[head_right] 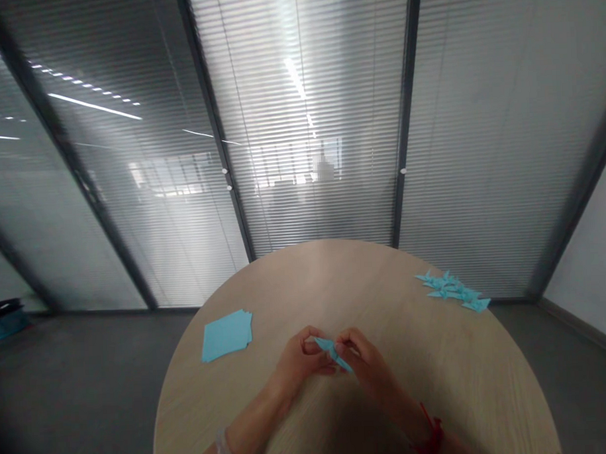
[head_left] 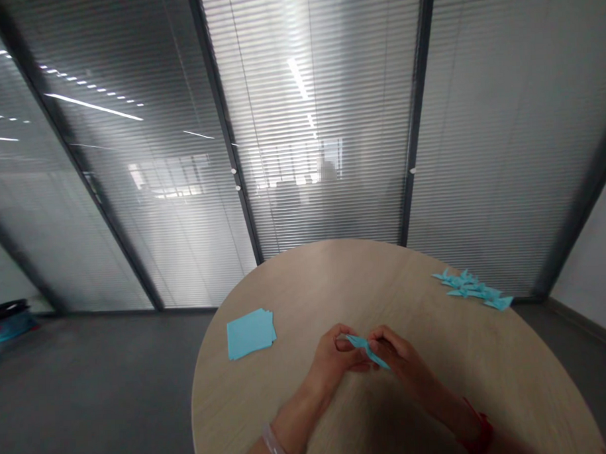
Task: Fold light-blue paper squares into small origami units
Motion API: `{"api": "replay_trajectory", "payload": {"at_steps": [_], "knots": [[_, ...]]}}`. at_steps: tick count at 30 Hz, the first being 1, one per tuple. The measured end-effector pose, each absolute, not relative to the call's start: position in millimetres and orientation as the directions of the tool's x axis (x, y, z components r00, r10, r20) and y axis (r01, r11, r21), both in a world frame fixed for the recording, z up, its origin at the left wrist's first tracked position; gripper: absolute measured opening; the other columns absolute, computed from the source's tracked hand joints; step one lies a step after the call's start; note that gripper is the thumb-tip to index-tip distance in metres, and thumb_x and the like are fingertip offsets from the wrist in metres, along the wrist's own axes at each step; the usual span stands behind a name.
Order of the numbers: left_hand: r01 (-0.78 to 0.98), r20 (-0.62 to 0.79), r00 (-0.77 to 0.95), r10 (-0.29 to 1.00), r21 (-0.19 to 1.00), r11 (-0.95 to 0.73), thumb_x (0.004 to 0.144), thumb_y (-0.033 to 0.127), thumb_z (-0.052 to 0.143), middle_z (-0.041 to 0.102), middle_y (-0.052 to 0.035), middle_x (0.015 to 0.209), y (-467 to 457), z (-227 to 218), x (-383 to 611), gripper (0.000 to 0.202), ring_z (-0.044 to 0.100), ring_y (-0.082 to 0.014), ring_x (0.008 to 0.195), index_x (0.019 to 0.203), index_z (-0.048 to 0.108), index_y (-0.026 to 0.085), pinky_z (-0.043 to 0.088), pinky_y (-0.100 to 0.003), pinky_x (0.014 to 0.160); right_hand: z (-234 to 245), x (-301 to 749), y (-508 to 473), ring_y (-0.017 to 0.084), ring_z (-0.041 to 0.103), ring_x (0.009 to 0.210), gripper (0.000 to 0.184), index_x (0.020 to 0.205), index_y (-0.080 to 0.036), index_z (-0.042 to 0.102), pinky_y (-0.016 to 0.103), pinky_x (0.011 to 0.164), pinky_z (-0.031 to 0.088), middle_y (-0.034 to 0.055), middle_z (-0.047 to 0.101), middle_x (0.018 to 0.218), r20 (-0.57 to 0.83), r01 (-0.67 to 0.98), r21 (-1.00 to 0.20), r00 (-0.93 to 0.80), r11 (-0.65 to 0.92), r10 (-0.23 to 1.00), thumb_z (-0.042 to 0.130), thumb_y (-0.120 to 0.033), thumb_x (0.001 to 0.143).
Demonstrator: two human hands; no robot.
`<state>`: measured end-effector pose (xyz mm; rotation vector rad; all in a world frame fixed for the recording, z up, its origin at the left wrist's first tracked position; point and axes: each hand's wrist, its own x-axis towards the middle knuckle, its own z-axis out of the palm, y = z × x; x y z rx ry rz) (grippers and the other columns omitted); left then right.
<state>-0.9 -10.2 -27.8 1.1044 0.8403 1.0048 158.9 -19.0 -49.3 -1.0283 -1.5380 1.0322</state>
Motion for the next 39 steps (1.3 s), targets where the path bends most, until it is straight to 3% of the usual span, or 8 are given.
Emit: {"api": "replay_trajectory", "payload": {"at_steps": [5,8,17,24,27,30,33,39], "knots": [[-0.065,0.035,0.271,0.962,0.998,-0.018,0.061,0.022,0.075,0.067,0.0015,0.057,-8.1,-30.2,-1.0,0.029,0.063,-0.0136,0.049,0.081,0.055,0.016,0.051,-0.025,0.052,-47.7,162.6,-17.2,0.018,0.056,0.067,0.036,0.071,-0.018,0.060,0.027,0.060,0.044,0.0007,0.056,0.071,0.268,0.161,-0.944,-0.135,0.288,0.954,0.059,-0.054,0.076],[-0.043,0.025,0.313,0.949,0.999,-0.012,0.062,0.022,0.073,0.068,0.0001,0.058,-9.0,-31.0,-0.9,0.025,0.064,-0.0143,0.052,0.079,0.056,0.016,0.052,-0.026,0.054,-49.3,162.7,-17.7,0.018,0.059,0.070,0.032,0.073,-0.018,0.062,0.027,0.062,0.047,0.0018,0.058,0.075,0.326,0.180,-0.924,-0.099,0.339,0.940,0.059,-0.050,0.079],[-0.123,-0.011,0.403,0.915,0.990,0.066,0.055,0.025,0.083,0.073,-0.0052,0.073,-10.4,-31.1,0.0,0.039,0.068,-0.0186,0.069,0.082,0.057,0.016,0.053,-0.031,0.069,-54.7,165.7,-16.4,0.018,0.061,0.072,0.027,0.077,-0.020,0.061,0.028,0.065,0.050,0.0032,0.059,0.080,0.441,0.320,-0.840,-0.071,0.439,0.895,0.058,-0.046,0.085],[-0.136,-0.011,0.422,0.906,0.988,0.075,0.063,0.048,0.078,0.072,-0.0089,0.076,-11.3,-29.6,-0.3,0.045,0.069,-0.0204,0.069,0.083,0.058,0.013,0.053,-0.038,0.074,-50.5,165.9,-21.1,0.018,0.058,0.072,0.024,0.073,-0.021,0.061,0.028,0.065,0.047,0.0031,0.059,0.078,0.523,0.431,-0.753,-0.067,0.498,0.850,0.059,-0.041,0.085],[-0.159,0.010,0.403,0.915,0.985,0.059,0.063,0.053,0.077,0.071,-0.0084,0.073,-10.3,-31.0,0.9,0.047,0.069,-0.0223,0.069,0.081,0.057,0.014,0.054,-0.040,0.073,-51.8,163.8,-20.8,0.019,0.059,0.074,0.027,0.076,-0.021,0.061,0.029,0.068,0.047,0.0030,0.059,0.078,0.470,0.405,-0.798,-0.045,0.446,0.882,0.058,-0.047,0.084],[-0.181,0.046,0.380,0.924,0.983,0.026,0.064,0.054,0.075,0.070,-0.0062,0.070,-10.0,-27.5,0.3,0.045,0.068,-0.0212,0.067,0.078,0.057,0.015,0.054,-0.037,0.070,-55.6,161.6,-17.0,0.019,0.061,0.070,0.040,0.091,-0.021,0.056,0.030,0.060,0.049,0.0030,0.060,0.080,0.337,0.243,-0.913,-0.008,0.329,0.941,0.055,-0.059,0.081],[-0.155,0.089,0.308,0.947,0.987,-0.042,0.069,0.051,0.071,0.069,-0.0041,0.067,-10.1,-21.1,-2.3,0.037,0.065,-0.0185,0.064,0.076,0.059,0.016,0.053,-0.033,0.069,-59.5,160.8,-13.0,0.018,0.060,0.066,0.047,0.090,-0.020,0.052,0.029,0.056,0.049,0.0027,0.060,0.078,0.249,0.114,-0.959,-0.095,0.260,0.964,0.049,-0.066,0.080],[0.032,0.183,0.186,0.965,0.981,-0.192,0.072,0.033,0.067,0.067,-0.0044,0.071,-7.5,-18.7,-6.6,0.017,0.059,-0.0166,0.065,0.073,0.069,0.016,0.047,-0.027,0.064,-61.1,163.3,-12.9,0.016,0.058,0.062,0.044,0.078,-0.019,0.056,0.027,0.060,0.046,0.0003,0.060,0.067,0.210,0.211,-0.944,-0.212,0.255,0.954,0.055,-0.063,0.079]]}}
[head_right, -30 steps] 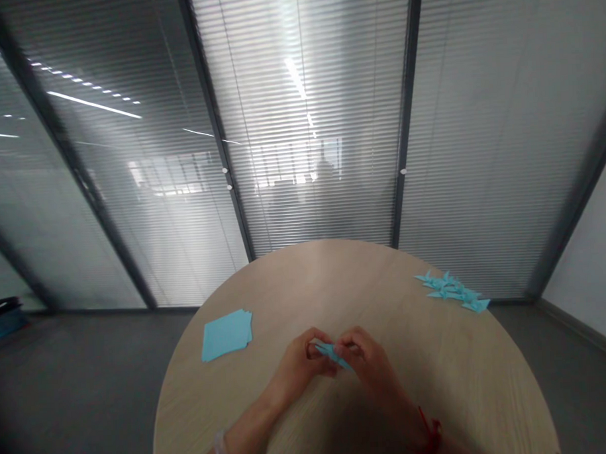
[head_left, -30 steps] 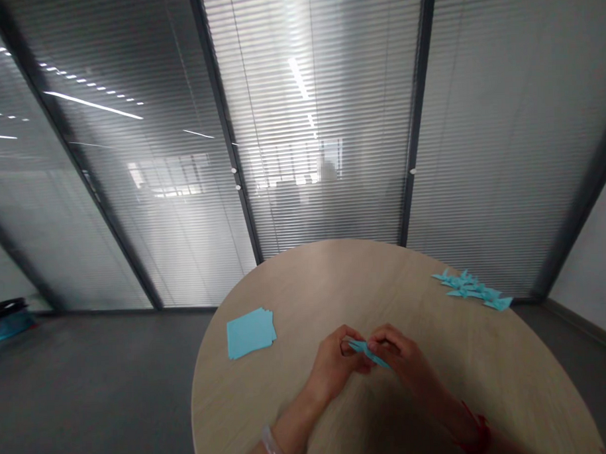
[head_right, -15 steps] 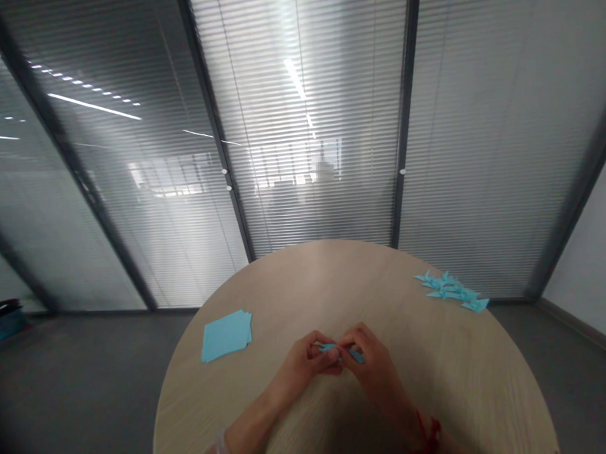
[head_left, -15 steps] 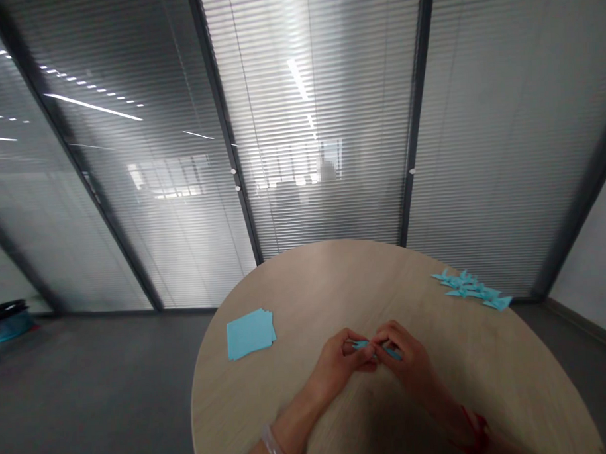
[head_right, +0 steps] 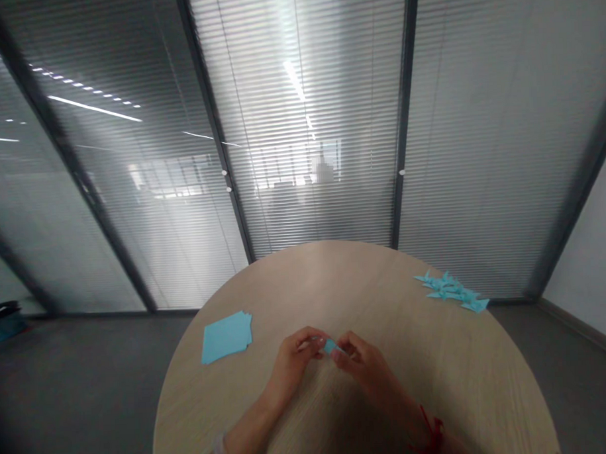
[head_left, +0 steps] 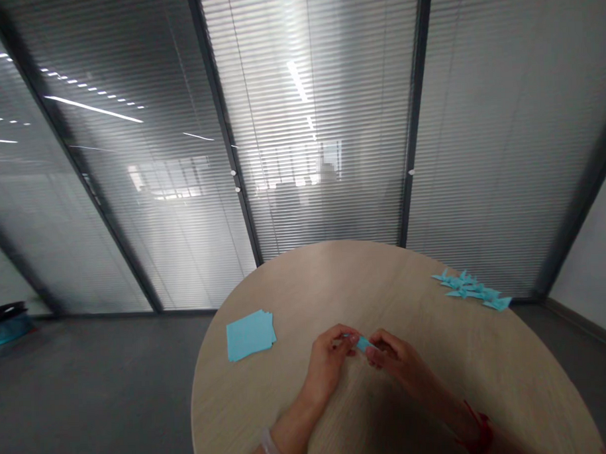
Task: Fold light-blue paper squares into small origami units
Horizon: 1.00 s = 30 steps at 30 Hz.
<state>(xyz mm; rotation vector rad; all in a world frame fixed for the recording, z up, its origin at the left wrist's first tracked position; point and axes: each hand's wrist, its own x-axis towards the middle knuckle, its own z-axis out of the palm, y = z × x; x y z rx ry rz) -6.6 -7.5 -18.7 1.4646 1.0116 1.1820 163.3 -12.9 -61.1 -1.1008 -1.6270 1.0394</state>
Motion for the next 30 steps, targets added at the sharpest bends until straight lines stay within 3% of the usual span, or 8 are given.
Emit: {"api": "replay_trajectory", "payload": {"at_steps": [6,14,24,30], "knots": [[0.098,0.205,0.185,0.961,0.969,-0.226,0.070,0.026,0.065,0.067,-0.0039,0.069,-8.6,-19.1,-7.2,0.011,0.057,-0.0168,0.062,0.070,0.073,0.018,0.044,-0.027,0.062,-58.8,165.1,-13.7,0.020,0.064,0.067,0.045,0.080,-0.017,0.067,0.030,0.063,0.048,0.0052,0.068,0.070,0.204,0.238,-0.931,-0.287,0.275,0.936,0.049,-0.059,0.085],[0.094,0.193,0.227,0.954,0.971,-0.219,0.073,0.029,0.064,0.068,-0.0044,0.064,-7.0,-23.9,-6.2,0.017,0.058,-0.0180,0.062,0.077,0.074,0.016,0.043,-0.027,0.062,-49.3,165.1,-19.3,0.022,0.066,0.060,0.043,0.071,-0.016,0.068,0.032,0.060,0.047,0.0065,0.069,0.062,0.234,0.374,-0.876,-0.220,0.303,0.947,0.048,-0.050,0.087],[0.125,0.237,0.188,0.953,0.957,-0.262,0.074,0.025,0.062,0.068,-0.0047,0.073,-4.9,-25.3,-7.7,0.013,0.058,-0.0171,0.063,0.078,0.072,0.018,0.045,-0.028,0.064,-50.2,164.7,-15.8,0.018,0.062,0.058,0.038,0.066,-0.019,0.065,0.029,0.056,0.048,0.0042,0.068,0.061,0.195,0.241,-0.940,-0.207,0.243,0.959,0.057,-0.053,0.080],[0.166,0.311,0.130,0.942,0.929,-0.330,0.071,0.024,0.069,0.065,-0.0064,0.092,-6.7,-22.9,-10.4,0.016,0.059,-0.0222,0.087,0.086,0.074,0.022,0.047,-0.028,0.070,-45.2,162.1,-22.4,0.018,0.062,0.061,0.034,0.067,-0.018,0.065,0.029,0.059,0.047,0.0043,0.066,0.064,0.233,0.195,-0.938,-0.257,0.287,0.938,0.057,-0.048,0.082]]}}
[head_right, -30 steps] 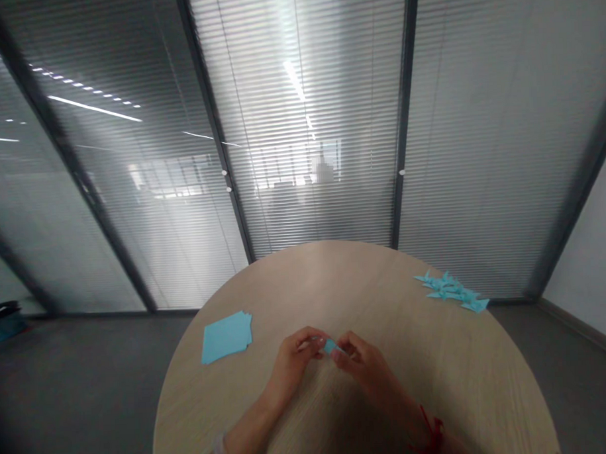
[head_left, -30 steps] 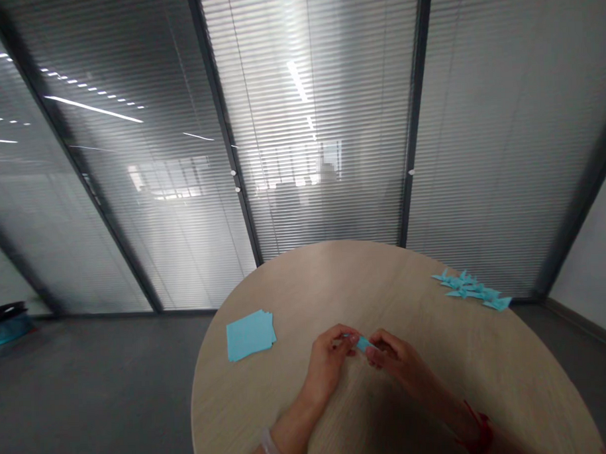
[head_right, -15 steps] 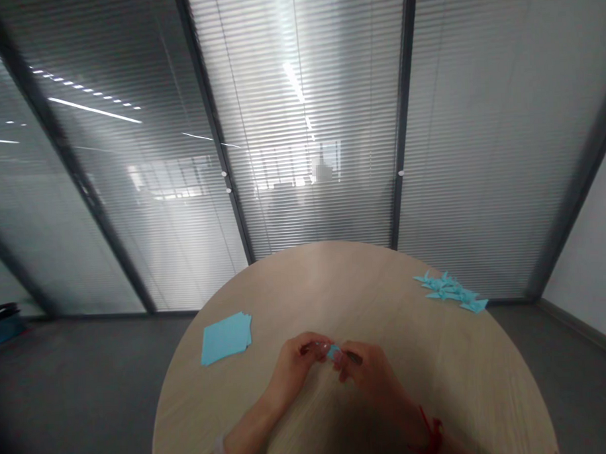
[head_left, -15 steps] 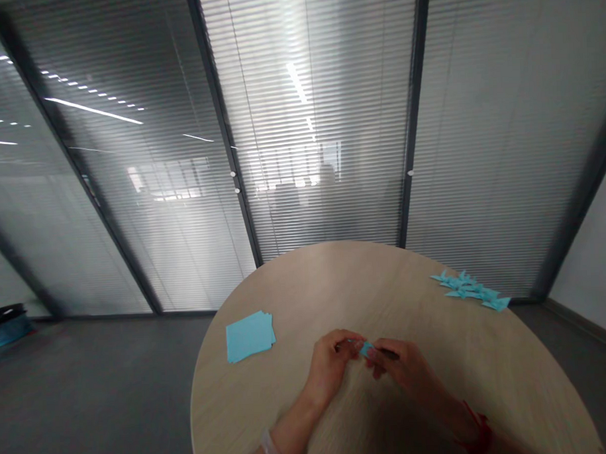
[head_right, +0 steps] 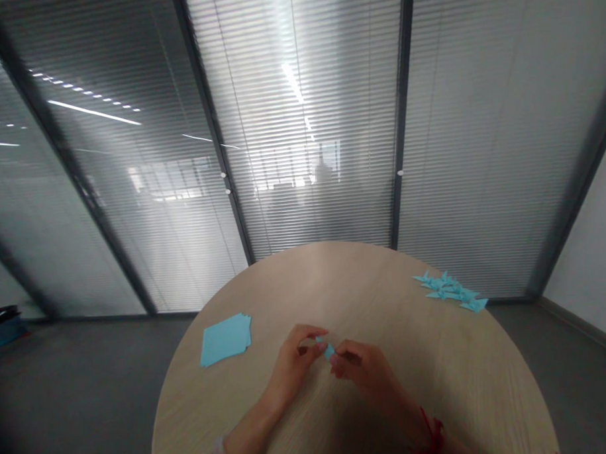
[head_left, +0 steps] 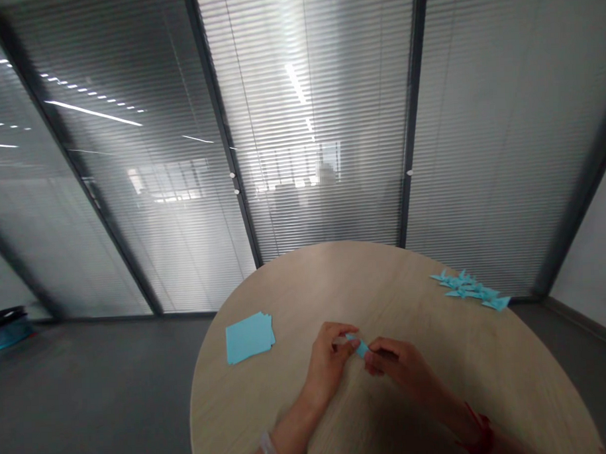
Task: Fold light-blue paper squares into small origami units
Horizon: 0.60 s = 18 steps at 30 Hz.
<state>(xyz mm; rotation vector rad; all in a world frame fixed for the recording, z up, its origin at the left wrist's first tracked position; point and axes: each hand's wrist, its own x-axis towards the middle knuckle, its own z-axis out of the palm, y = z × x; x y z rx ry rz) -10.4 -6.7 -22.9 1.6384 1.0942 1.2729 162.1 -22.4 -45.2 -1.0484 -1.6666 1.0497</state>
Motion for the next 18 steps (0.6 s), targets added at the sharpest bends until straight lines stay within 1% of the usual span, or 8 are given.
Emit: {"api": "replay_trajectory", "payload": {"at_steps": [1,3,6,8,11,14,18], "knots": [[0.170,0.330,0.112,0.937,0.923,-0.345,0.069,0.023,0.071,0.064,-0.0063,0.093,-6.9,-22.4,-10.6,0.016,0.058,-0.0227,0.090,0.085,0.074,0.023,0.048,-0.028,0.071,-44.3,161.3,-23.3,0.019,0.062,0.061,0.033,0.067,-0.018,0.064,0.029,0.059,0.046,0.0043,0.066,0.063,0.233,0.198,-0.938,-0.250,0.285,0.940,0.057,-0.047,0.081],[0.177,0.357,0.104,0.928,0.912,-0.370,0.068,0.019,0.072,0.063,-0.0061,0.092,-7.2,-22.0,-10.8,0.014,0.059,-0.0225,0.090,0.081,0.075,0.023,0.048,-0.028,0.072,-43.5,160.0,-24.3,0.019,0.062,0.059,0.033,0.066,-0.018,0.064,0.029,0.058,0.046,0.0041,0.066,0.062,0.232,0.204,-0.938,-0.234,0.281,0.944,0.058,-0.047,0.081],[0.204,0.377,0.165,0.911,0.891,-0.405,0.073,0.020,0.068,0.066,-0.0066,0.088,-7.7,-22.9,-10.1,0.010,0.061,-0.0218,0.086,0.079,0.076,0.022,0.048,-0.029,0.074,-44.4,159.3,-23.7,0.019,0.062,0.059,0.034,0.067,-0.018,0.064,0.030,0.058,0.047,0.0043,0.066,0.062,0.222,0.192,-0.944,-0.234,0.269,0.946,0.058,-0.048,0.080],[0.224,0.355,0.210,0.911,0.889,-0.398,0.079,0.023,0.064,0.070,-0.0073,0.088,-8.6,-24.2,-8.7,0.013,0.063,-0.0222,0.085,0.083,0.076,0.022,0.048,-0.030,0.077,-46.0,159.8,-22.5,0.019,0.061,0.060,0.035,0.067,-0.018,0.064,0.030,0.059,0.048,0.0043,0.065,0.063,0.230,0.192,-0.941,-0.239,0.278,0.943,0.057,-0.049,0.081],[0.225,0.284,0.274,0.919,0.910,-0.349,0.086,0.031,0.056,0.074,-0.0085,0.093,-10.9,-25.6,-5.7,0.024,0.065,-0.0232,0.088,0.094,0.075,0.020,0.047,-0.031,0.082,-48.9,160.9,-20.2,0.017,0.060,0.059,0.039,0.069,-0.018,0.064,0.029,0.057,0.047,0.0030,0.064,0.061,0.269,0.198,-0.927,-0.241,0.319,0.933,0.052,-0.052,0.086],[0.212,0.243,0.338,0.909,0.922,-0.325,0.089,0.038,0.051,0.074,-0.0086,0.091,-13.2,-25.6,-3.9,0.032,0.066,-0.0227,0.084,0.101,0.073,0.017,0.048,-0.030,0.080,-50.6,160.9,-19.1,0.016,0.059,0.058,0.041,0.075,-0.018,0.065,0.028,0.056,0.047,0.0030,0.064,0.064,0.284,0.188,-0.923,-0.254,0.336,0.924,0.049,-0.054,0.087],[0.220,0.242,0.368,0.898,0.915,-0.337,0.086,0.040,0.055,0.073,-0.0064,0.082,-14.4,-24.0,-4.2,0.032,0.064,-0.0207,0.076,0.094,0.073,0.016,0.048,-0.028,0.073,-51.2,159.0,-19.2,0.016,0.059,0.059,0.043,0.082,-0.018,0.065,0.026,0.055,0.047,0.0043,0.065,0.070,0.289,0.199,-0.919,-0.251,0.341,0.924,0.047,-0.057,0.086]]}}
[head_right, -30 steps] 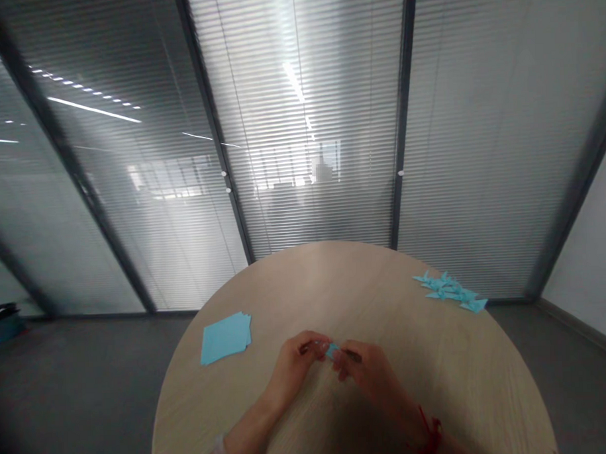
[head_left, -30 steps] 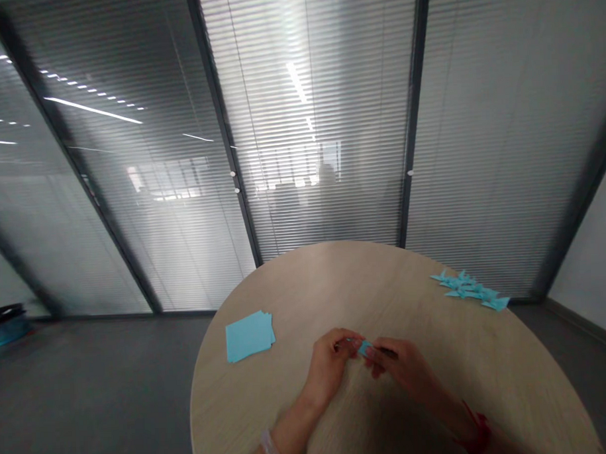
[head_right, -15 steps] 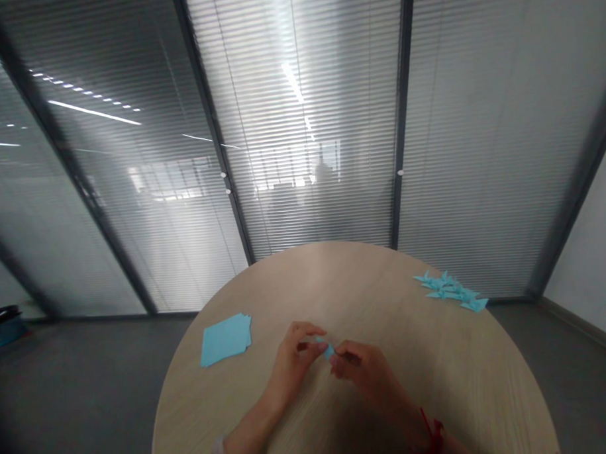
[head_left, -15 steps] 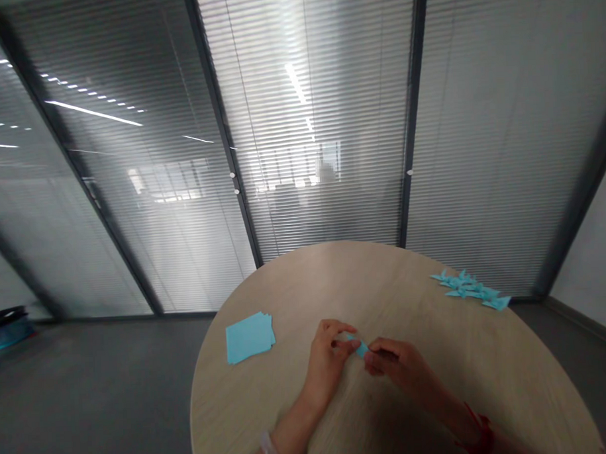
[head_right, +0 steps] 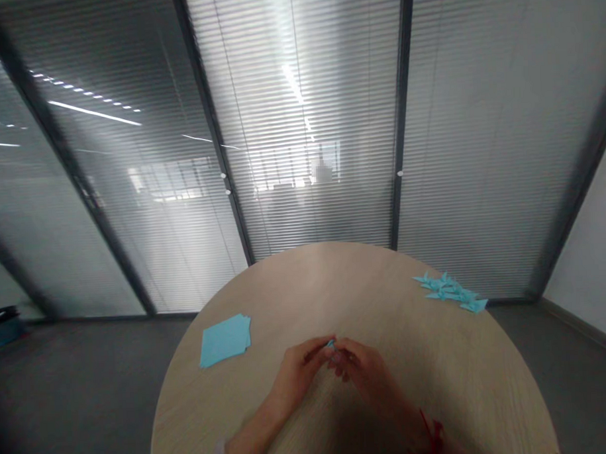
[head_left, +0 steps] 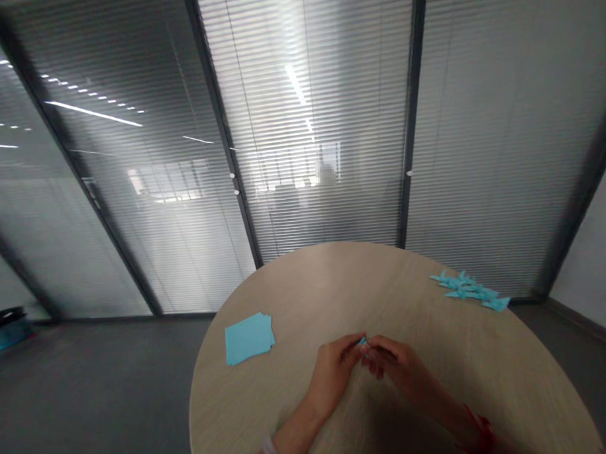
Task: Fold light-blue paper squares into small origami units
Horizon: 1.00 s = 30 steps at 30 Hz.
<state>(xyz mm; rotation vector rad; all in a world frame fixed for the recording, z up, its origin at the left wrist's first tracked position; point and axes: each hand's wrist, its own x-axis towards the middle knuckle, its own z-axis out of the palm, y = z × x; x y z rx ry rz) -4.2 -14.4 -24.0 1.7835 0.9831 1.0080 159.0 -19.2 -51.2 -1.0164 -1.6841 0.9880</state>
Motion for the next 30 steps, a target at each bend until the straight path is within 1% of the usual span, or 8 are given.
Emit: {"api": "replay_trajectory", "payload": {"at_steps": [2,5,7,10,17,21,25,30], "knots": [[0.177,0.251,0.389,0.886,0.924,-0.339,0.087,0.041,0.053,0.072,-0.0059,0.079,-14.1,-23.8,-4.1,0.033,0.063,-0.0199,0.074,0.089,0.073,0.015,0.048,-0.027,0.072,-52.5,159.1,-18.5,0.016,0.059,0.058,0.044,0.082,-0.018,0.064,0.026,0.054,0.047,0.0043,0.064,0.070,0.278,0.211,-0.919,-0.256,0.334,0.926,0.047,-0.057,0.086],[0.084,0.243,0.405,0.881,0.950,-0.300,0.088,0.042,0.051,0.070,-0.0060,0.076,-12.9,-25.3,-2.8,0.036,0.062,-0.0193,0.073,0.085,0.072,0.014,0.049,-0.028,0.072,-56.0,161.2,-15.8,0.015,0.056,0.055,0.044,0.073,-0.018,0.062,0.026,0.053,0.044,0.0024,0.061,0.062,0.253,0.258,-0.912,-0.257,0.318,0.933,0.046,-0.056,0.087],[0.039,0.216,0.371,0.903,0.968,-0.247,0.085,0.044,0.054,0.070,-0.0064,0.077,-12.1,-26.6,-2.0,0.036,0.063,-0.0202,0.075,0.083,0.072,0.013,0.051,-0.030,0.073,-57.8,163.0,-14.2,0.015,0.054,0.052,0.043,0.066,-0.018,0.060,0.025,0.052,0.042,0.0010,0.058,0.056,0.231,0.309,-0.902,-0.245,0.301,0.942,0.047,-0.053,0.088],[0.012,0.172,0.304,0.937,0.983,-0.184,0.081,0.047,0.058,0.069,-0.0072,0.079,-11.2,-27.0,-2.0,0.037,0.064,-0.0216,0.077,0.081,0.071,0.012,0.052,-0.032,0.074,-58.3,164.1,-13.4,0.014,0.053,0.050,0.039,0.063,-0.018,0.059,0.025,0.051,0.039,0.0002,0.058,0.053,0.191,0.367,-0.893,-0.214,0.260,0.958,0.051,-0.049,0.086],[0.127,0.218,0.275,0.936,0.957,-0.260,0.083,0.048,0.052,0.069,-0.0071,0.074,-7.0,-27.5,-5.4,0.041,0.061,-0.0197,0.072,0.078,0.072,0.013,0.048,-0.029,0.071,-56.1,162.4,-14.5,0.014,0.053,0.050,0.034,0.064,-0.018,0.061,0.025,0.050,0.037,0.0002,0.058,0.053,0.149,0.384,-0.899,-0.182,0.210,0.972,0.053,-0.044,0.084],[0.202,0.221,0.237,0.946,0.941,-0.270,0.084,0.048,0.050,0.067,-0.0054,0.068,-4.3,-28.7,-6.8,0.042,0.058,-0.0178,0.067,0.074,0.070,0.012,0.044,-0.027,0.065,-55.0,160.9,-16.3,0.014,0.053,0.054,0.027,0.069,-0.019,0.058,0.025,0.053,0.036,-0.0014,0.057,0.057,0.233,0.419,-0.866,-0.144,0.273,0.962,0.064,-0.044,0.078],[0.232,0.206,0.247,0.947,0.936,-0.264,0.083,0.048,0.050,0.064,-0.0029,0.064,-5.4,-27.4,-6.2,0.042,0.054,-0.0154,0.061,0.070,0.068,0.013,0.039,-0.025,0.058,-54.8,158.7,-18.5,0.015,0.057,0.062,0.030,0.081,-0.020,0.056,0.025,0.056,0.041,0.0000,0.062,0.070,0.248,0.328,-0.899,-0.163,0.290,0.955,0.068,-0.047,0.075],[0.244,0.239,0.256,0.937,0.922,-0.302,0.085,0.045,0.049,0.063,-0.0031,0.063,-9.3,-24.0,-5.4,0.041,0.053,-0.0157,0.062,0.069,0.067,0.013,0.039,-0.025,0.059,-59.7,160.1,-13.2,0.016,0.061,0.057,0.043,0.078,-0.021,0.052,0.028,0.055,0.047,0.0021,0.065,0.066,0.152,0.075,-0.982,-0.238,0.174,0.959,0.061,-0.063,0.075]]}}
